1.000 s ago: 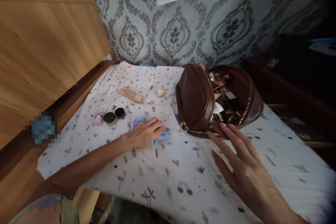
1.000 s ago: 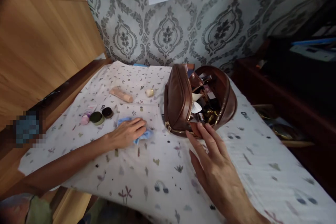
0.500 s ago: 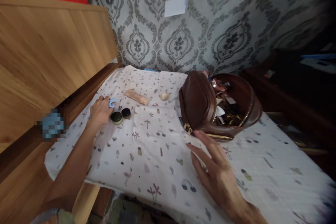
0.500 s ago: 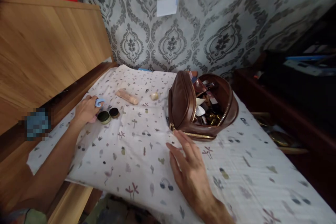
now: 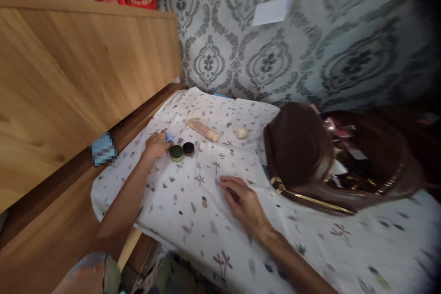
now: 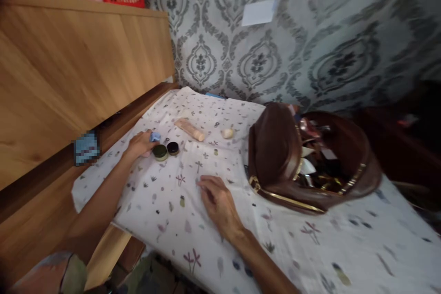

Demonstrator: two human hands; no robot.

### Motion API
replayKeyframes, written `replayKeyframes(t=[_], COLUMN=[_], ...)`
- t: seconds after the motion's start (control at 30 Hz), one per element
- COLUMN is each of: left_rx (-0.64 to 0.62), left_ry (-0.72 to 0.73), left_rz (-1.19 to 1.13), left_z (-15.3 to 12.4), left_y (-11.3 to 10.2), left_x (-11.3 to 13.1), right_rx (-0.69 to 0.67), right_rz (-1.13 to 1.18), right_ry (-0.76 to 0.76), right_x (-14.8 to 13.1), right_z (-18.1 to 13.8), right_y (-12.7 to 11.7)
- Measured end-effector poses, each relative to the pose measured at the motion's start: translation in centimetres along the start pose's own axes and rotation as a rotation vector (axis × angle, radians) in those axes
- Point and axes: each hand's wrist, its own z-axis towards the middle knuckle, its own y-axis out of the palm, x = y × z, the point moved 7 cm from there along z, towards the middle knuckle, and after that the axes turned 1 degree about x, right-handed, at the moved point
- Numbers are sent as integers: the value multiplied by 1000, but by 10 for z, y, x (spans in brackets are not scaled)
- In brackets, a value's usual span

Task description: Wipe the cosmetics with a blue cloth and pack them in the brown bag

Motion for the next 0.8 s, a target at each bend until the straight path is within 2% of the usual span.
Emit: replayKeyframes(t=[0.2, 0.3, 0.47, 0.53, 0.6, 0.67, 0.8], left_rx=[54, 123, 345, 319, 237, 158, 30], left_ry=[67, 101, 222, 303, 344, 341, 341], left_rz=[-72, -106, -125, -108, -72, -42, -53], left_z=[-1, -10, -29, -31, -28, -21, -2], left_y=[-3, -19, -55, -53, -41, -25, 0], left_x=[8, 22, 61, 76, 84, 81, 60], right_rx=[38, 46, 54, 44, 35, 31, 13], right_rz=[91, 98, 73, 43, 20, 10, -10], right_ry=[202, 267, 289, 284, 280, 267, 232], right_x=[23, 25, 25, 25, 26, 26, 26], right_z=[-9, -10, -9, -9, -9, -10, -10], right_y=[-18, -24, -21, -19, -18, -18, -18])
